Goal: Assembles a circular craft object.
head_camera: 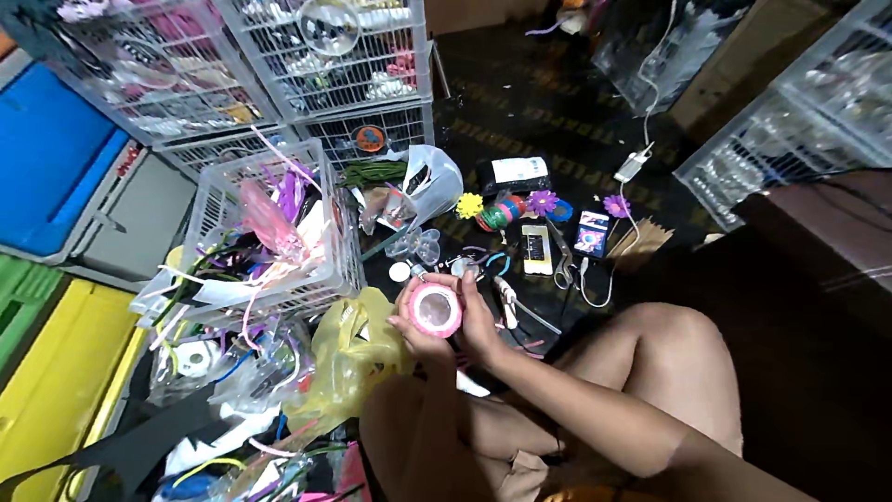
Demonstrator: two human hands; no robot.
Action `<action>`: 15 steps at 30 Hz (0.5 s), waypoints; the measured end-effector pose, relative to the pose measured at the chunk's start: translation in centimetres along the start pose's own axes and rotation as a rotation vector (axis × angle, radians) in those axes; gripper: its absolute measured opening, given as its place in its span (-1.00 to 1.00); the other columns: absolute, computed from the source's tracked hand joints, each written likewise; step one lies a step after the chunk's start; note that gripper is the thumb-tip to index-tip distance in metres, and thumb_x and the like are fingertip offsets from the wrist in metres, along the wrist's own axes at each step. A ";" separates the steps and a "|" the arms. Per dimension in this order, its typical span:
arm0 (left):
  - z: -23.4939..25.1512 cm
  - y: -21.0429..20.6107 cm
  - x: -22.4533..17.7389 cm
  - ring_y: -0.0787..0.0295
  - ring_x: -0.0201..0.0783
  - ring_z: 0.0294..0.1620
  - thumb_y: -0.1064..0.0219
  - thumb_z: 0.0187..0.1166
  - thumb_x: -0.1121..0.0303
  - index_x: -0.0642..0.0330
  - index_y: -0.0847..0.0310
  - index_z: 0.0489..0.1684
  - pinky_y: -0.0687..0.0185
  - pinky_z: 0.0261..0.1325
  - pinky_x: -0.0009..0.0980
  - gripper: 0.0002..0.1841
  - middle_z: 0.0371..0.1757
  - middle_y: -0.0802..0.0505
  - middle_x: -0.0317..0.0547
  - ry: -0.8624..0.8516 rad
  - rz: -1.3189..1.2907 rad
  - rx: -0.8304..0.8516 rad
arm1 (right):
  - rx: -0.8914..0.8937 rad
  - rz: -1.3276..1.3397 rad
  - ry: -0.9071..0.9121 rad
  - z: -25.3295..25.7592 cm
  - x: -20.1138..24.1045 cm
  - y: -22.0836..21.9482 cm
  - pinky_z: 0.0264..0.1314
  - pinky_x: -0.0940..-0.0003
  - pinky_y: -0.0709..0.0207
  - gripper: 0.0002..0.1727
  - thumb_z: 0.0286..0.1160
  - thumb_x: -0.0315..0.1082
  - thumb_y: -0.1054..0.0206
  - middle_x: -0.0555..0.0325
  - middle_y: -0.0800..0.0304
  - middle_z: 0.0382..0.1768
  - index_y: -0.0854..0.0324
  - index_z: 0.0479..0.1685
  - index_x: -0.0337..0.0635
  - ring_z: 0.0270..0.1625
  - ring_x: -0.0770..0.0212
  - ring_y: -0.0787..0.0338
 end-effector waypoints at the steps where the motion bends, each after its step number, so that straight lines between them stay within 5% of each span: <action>1: -0.1 0.2 -0.3 -0.66 -0.35 0.34 0.58 0.82 0.05 0.62 -0.44 0.31 -0.53 0.46 -0.39 -0.21 0.30 -0.71 0.13 -0.028 0.029 -0.023 | -0.009 0.005 0.011 0.0 0.1 -0.1 0.43 0.24 -0.60 -0.14 0.86 0.12 0.53 -0.05 -0.79 0.20 -0.60 0.35 -0.35 0.28 0.24 -0.76; 3: -0.5 0.5 -0.6 -0.70 -0.40 0.26 0.49 0.81 0.12 0.68 -0.48 0.17 -0.54 0.43 -0.46 -0.27 0.18 -0.75 0.13 -0.099 0.065 -0.067 | -0.026 -0.012 0.041 -0.1 0.6 -0.3 0.42 0.25 -0.62 -0.15 0.86 0.10 0.53 -0.03 -0.81 0.16 -0.61 0.28 -0.36 0.25 0.25 -0.77; 7: -1.2 0.2 -1.0 -0.71 -0.43 0.34 0.37 0.80 -0.28 0.51 -0.65 0.09 -0.53 0.48 -0.45 -0.09 0.18 -0.85 -0.06 -0.313 0.129 -0.007 | -0.084 -0.070 0.091 -0.5 2.6 -0.7 0.22 0.42 -0.67 -0.17 0.89 0.05 0.51 0.12 -0.85 -0.11 -0.70 0.03 -0.32 0.02 0.41 -0.80; 11: -1.5 0.4 -1.1 -0.75 -0.34 0.29 0.38 0.77 -0.35 0.49 -0.68 0.04 -0.58 0.43 -0.39 -0.04 0.09 -0.87 0.01 -0.390 0.165 -0.003 | -0.139 -0.125 0.075 -1.0 3.2 -1.1 0.03 0.54 -0.67 -0.28 0.90 -0.01 0.37 0.25 -0.84 -0.27 -0.73 -0.12 -0.24 -0.16 0.52 -0.78; 13: -1.4 0.2 -1.9 -0.77 -0.50 0.22 0.38 0.81 -0.28 0.51 -0.66 0.02 -0.61 0.38 -0.49 -0.08 0.04 -0.88 -0.13 -0.334 0.153 -0.016 | -0.091 -0.112 0.070 -1.1 3.0 -1.4 0.21 0.47 -0.67 -0.26 0.91 0.03 0.39 0.18 -0.85 -0.14 -0.71 -0.03 -0.27 0.00 0.47 -0.80; 15: -0.5 0.8 -0.8 -0.79 -0.45 0.14 0.48 0.84 -0.17 0.53 -0.61 0.12 -0.66 0.32 -0.43 -0.12 0.03 -0.86 -0.08 -0.176 0.085 -0.014 | 0.003 -0.082 0.004 -0.9 2.0 -1.2 0.37 0.33 -0.63 -0.18 0.88 0.14 0.46 0.02 -0.80 0.10 -0.61 0.25 -0.34 0.20 0.33 -0.77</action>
Point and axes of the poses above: each hand's wrist, its own z-axis towards the middle knuckle, its own y-axis out of the back of the hand, x = y × z, the point moved 6 cm from there along z, towards the middle knuckle
